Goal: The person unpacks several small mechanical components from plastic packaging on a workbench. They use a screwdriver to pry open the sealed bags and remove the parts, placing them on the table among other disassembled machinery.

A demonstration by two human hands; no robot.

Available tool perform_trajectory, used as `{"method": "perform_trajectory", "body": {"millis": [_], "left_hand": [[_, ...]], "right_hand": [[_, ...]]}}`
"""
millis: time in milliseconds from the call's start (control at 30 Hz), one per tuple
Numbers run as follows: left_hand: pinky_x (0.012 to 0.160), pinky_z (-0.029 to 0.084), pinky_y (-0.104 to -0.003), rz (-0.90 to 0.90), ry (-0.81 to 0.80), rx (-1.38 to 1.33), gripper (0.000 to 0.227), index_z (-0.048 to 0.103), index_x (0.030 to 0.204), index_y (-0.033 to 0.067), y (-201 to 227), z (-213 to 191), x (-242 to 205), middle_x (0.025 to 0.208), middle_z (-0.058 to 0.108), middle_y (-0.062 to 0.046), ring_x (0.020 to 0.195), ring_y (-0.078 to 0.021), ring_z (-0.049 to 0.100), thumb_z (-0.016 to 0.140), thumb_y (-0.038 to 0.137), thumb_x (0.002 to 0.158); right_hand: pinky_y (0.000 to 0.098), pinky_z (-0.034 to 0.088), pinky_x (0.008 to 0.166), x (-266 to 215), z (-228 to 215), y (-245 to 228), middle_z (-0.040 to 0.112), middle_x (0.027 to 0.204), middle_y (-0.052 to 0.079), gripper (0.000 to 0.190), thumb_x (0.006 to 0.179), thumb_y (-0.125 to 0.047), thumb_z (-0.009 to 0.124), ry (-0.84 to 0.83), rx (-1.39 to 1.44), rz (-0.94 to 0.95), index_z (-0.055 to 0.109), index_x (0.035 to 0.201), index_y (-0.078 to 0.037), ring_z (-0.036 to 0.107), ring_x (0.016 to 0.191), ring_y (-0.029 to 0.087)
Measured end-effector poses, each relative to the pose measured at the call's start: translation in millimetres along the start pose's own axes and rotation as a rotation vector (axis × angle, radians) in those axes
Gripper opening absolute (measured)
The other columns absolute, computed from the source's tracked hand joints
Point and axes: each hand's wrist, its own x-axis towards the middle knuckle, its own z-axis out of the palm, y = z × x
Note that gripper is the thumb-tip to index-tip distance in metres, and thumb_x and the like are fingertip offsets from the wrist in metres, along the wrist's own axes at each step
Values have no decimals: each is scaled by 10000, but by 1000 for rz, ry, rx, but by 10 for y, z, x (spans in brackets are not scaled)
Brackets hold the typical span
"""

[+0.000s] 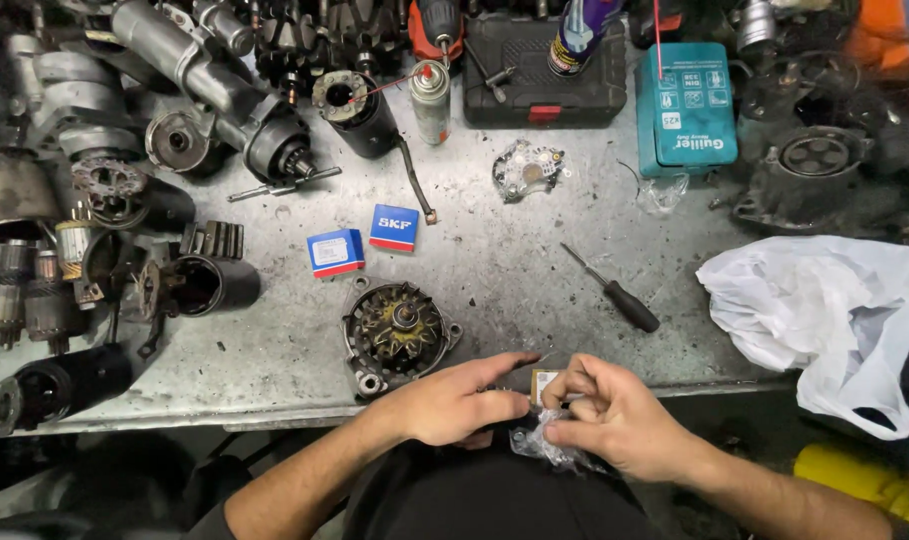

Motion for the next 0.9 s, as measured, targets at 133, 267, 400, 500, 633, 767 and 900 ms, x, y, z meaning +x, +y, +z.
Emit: {"method": "perform_trajectory", "body": {"millis": [133, 267, 400, 500, 633, 767, 900], "left_hand": [[455, 403, -290, 7, 37, -148, 687, 345, 1599, 113, -69, 41, 34, 673, 539, -25, 516, -107, 490, 585, 239, 968], [435, 379, -286, 56, 60, -289, 662, 358, 1582, 72, -106, 15, 50, 668, 533, 4, 490, -103, 467, 580, 189, 969], [430, 369, -296, 111, 129, -397, 585, 412, 1522, 54, -114, -144, 133, 610, 513, -10, 469, -123, 449, 527, 236, 979], [432, 363, -323, 142, 281, -720, 376, 512, 1210, 46, -269, -392, 292, 508, 447, -55, 489, -184, 465, 450, 344, 990], [492, 387, -334, 248, 308, -988, 498, 486, 764, 44, -323, -498, 392, 501, 407, -72, 580, -221, 505, 400, 460, 1024], [516, 397, -323, 359, 343, -1030, 624, 432, 547, 64, -201, -453, 439, 511, 409, -63, 609, -217, 515, 470, 470, 1020], [514, 391, -325, 471, 499, -884, 276, 542, 771, 64, -74, -374, 474, 576, 459, -48, 616, -200, 518, 619, 235, 973]], "right_hand": [[227, 277, 503, -34, 38, 312, 400, 731, -74, 286, 768, 48, 847, 145, -41, -85, 652, 961, -33, 279, 559, 34], [222, 266, 506, 27, 13, 601, 426, 736, -54, 287, 791, 38, 860, 325, -37, -167, 615, 933, -7, 262, 577, 37], [217, 452, 535, 198, -267, 430, 782, 938, 50, 360, 860, -58, 798, 415, -94, -369, 449, 948, -42, 523, 655, 62], [336, 589, 724, 465, -827, 163, 745, 1087, 118, 429, 907, -307, 747, 750, -736, -360, 531, 1145, -22, 742, 861, 231], [497, 557, 738, 718, -1081, 348, 701, 1069, 177, 569, 772, -454, 774, 902, -1429, -211, 614, 1117, -30, 673, 943, 405], [491, 564, 782, 936, -1347, 766, 683, 1111, 184, 436, 876, -420, 696, 828, -1443, -24, 636, 1110, -56, 676, 981, 383], [502, 533, 785, 824, -1337, 708, 674, 1078, 209, 356, 999, -341, 651, 888, -1070, -241, 631, 1125, -8, 652, 964, 418]]}}
